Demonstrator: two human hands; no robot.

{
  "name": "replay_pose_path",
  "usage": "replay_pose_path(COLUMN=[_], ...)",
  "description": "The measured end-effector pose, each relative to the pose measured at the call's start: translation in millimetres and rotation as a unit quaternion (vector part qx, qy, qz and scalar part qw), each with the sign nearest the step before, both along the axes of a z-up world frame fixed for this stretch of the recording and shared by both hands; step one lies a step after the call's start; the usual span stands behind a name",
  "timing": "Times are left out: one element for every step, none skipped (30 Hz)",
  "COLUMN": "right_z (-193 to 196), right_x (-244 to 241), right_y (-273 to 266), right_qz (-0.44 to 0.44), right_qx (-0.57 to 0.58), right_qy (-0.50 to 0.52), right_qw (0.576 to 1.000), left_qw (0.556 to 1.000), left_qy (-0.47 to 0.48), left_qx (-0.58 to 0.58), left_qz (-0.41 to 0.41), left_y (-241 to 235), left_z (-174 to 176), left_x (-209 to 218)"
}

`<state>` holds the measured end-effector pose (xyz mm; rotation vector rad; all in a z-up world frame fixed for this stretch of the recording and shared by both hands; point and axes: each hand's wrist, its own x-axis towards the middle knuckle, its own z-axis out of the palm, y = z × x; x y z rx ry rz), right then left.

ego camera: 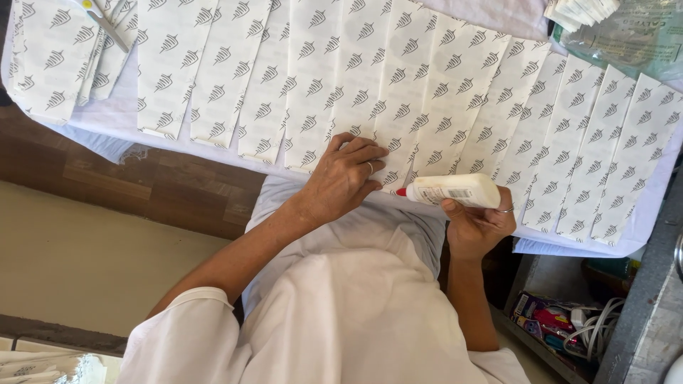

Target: Applying liquid glue from a squeeze bottle to the edges of multiple paper strips laid out in a row and then pressing them down to bond them.

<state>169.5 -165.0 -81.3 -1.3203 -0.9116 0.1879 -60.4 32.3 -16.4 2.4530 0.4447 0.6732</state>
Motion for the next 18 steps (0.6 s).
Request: replay_pose_path(right_z=[-2, -3, -5, -5, -5, -5, -6, -8, -9, -5, -1, 3, 1, -1, -3, -4, -5, -7], right_x=[-4, -7, -11, -17, -23, -29, -31, -34, -37, -36, -35, -34, -26, -19, -11, -8, -5, -2], right_y=[1, 3, 6, 11, 15, 20, 25, 29, 33, 33, 33, 32, 26, 19, 12, 7, 2, -1], right_qz=[-0.001, 0.005, 0.011, 0.013, 0.017, 0.020, 0.022, 0.024, 0.026, 0.027, 0.026, 0.024, 0.024, 0.019, 0.014, 0.013, 0.006, -0.001], right_qx=[0.000, 0.001, 0.003, 0.003, -0.002, -0.007, -0.007, -0.007, -0.008, -0.006, -0.004, -0.003, -0.002, -0.002, -0.001, -0.002, -0.009, -0.015], right_qy=[0.000, 0.002, 0.003, 0.004, 0.014, 0.023, 0.023, 0.018, 0.012, 0.012, 0.012, 0.012, 0.012, 0.010, 0.007, 0.008, 0.002, -0.004], right_qw=[1.000, 1.000, 1.000, 1.000, 1.000, 0.999, 0.999, 1.000, 1.000, 1.000, 1.000, 1.000, 1.000, 1.000, 1.000, 1.000, 1.000, 1.000], left_qw=[1.000, 1.000, 1.000, 1.000, 1.000, 1.000, 1.000, 1.000, 0.999, 0.999, 0.999, 0.999, 0.999, 0.999, 0.999, 0.999, 0.999, 0.999], left_qy=[0.000, 0.000, -0.001, 0.000, -0.004, -0.009, -0.009, -0.014, -0.020, -0.020, -0.023, -0.027, -0.027, -0.029, -0.031, -0.031, -0.031, -0.030], left_qx=[0.000, -0.001, -0.002, -0.002, -0.003, -0.004, -0.004, 0.003, 0.011, 0.013, 0.013, 0.012, 0.012, 0.012, 0.012, 0.012, 0.011, 0.011], left_qz=[-0.001, 0.005, 0.010, 0.011, 0.013, 0.015, 0.016, 0.021, 0.025, 0.026, 0.027, 0.027, 0.028, 0.028, 0.029, 0.029, 0.030, 0.033], left_y=[-1, -2, -2, -2, -2, -3, -3, -2, -2, -3, -3, -4, -3, -3, -3, -3, -4, -3], left_z=[2, 4, 6, 5, 4, 3, 5, 6, 7, 8, 9, 10, 9, 8, 7, 7, 8, 9], left_x=[0, 1, 1, 1, 1, 2, 2, 1, 1, 1, 0, 0, 1, 1, 2, 2, 2, 2])
